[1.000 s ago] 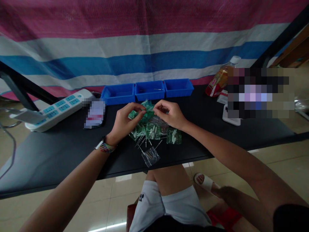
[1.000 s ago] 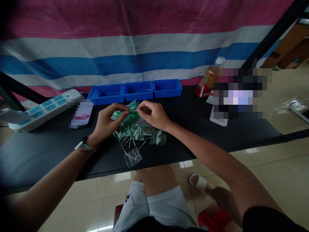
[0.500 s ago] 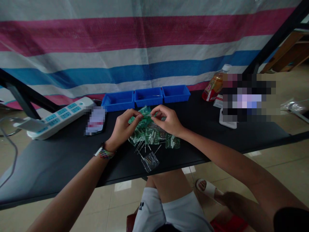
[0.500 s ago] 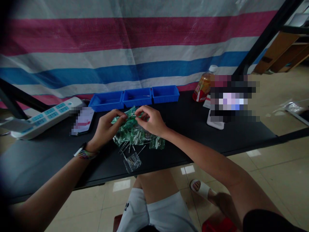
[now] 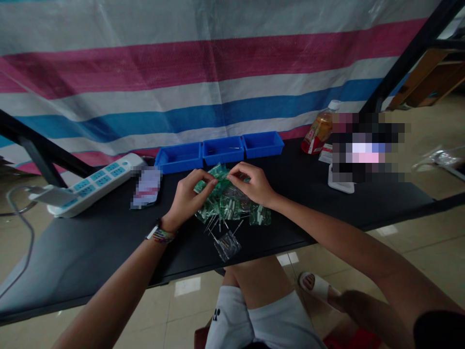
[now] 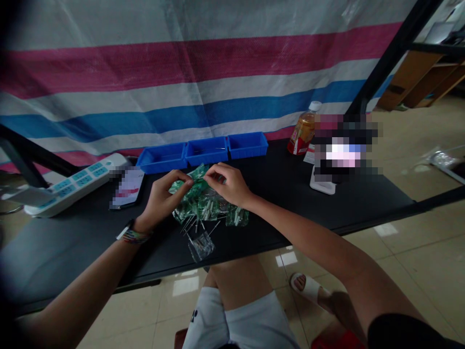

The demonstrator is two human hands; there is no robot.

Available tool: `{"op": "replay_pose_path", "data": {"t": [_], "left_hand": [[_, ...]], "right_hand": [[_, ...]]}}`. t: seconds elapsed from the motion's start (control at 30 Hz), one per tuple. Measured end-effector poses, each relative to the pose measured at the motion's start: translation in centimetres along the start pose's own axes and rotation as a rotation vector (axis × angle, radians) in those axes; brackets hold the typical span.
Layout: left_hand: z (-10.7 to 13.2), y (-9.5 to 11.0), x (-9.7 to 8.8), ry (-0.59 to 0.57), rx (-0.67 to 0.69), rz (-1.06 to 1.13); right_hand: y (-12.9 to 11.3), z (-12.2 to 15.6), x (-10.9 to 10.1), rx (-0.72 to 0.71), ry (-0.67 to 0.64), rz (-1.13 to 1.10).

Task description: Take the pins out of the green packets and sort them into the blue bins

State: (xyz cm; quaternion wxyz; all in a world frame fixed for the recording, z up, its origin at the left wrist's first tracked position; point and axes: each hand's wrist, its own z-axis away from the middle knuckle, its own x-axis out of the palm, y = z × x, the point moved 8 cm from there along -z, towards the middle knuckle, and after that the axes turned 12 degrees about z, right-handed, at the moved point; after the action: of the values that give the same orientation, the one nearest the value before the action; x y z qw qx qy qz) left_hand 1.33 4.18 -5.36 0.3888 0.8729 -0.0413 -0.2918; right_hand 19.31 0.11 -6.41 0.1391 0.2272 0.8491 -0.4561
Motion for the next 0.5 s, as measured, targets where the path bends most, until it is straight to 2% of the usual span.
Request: {"op": "replay_pose_path", "data": {"t": [0.33, 0.5], "left_hand": [[-0.3, 0.8, 0.0, -0.021, 0.044, -0.015], [-0.3, 0.9, -0.1, -0.022, 0.062, -0.027]], "right_hand": [[1.2, 0.2, 0.3, 0.116, 0.012, -0.061], [0.1, 0.6, 0.2, 0.054, 0.026, -0.040]]}}
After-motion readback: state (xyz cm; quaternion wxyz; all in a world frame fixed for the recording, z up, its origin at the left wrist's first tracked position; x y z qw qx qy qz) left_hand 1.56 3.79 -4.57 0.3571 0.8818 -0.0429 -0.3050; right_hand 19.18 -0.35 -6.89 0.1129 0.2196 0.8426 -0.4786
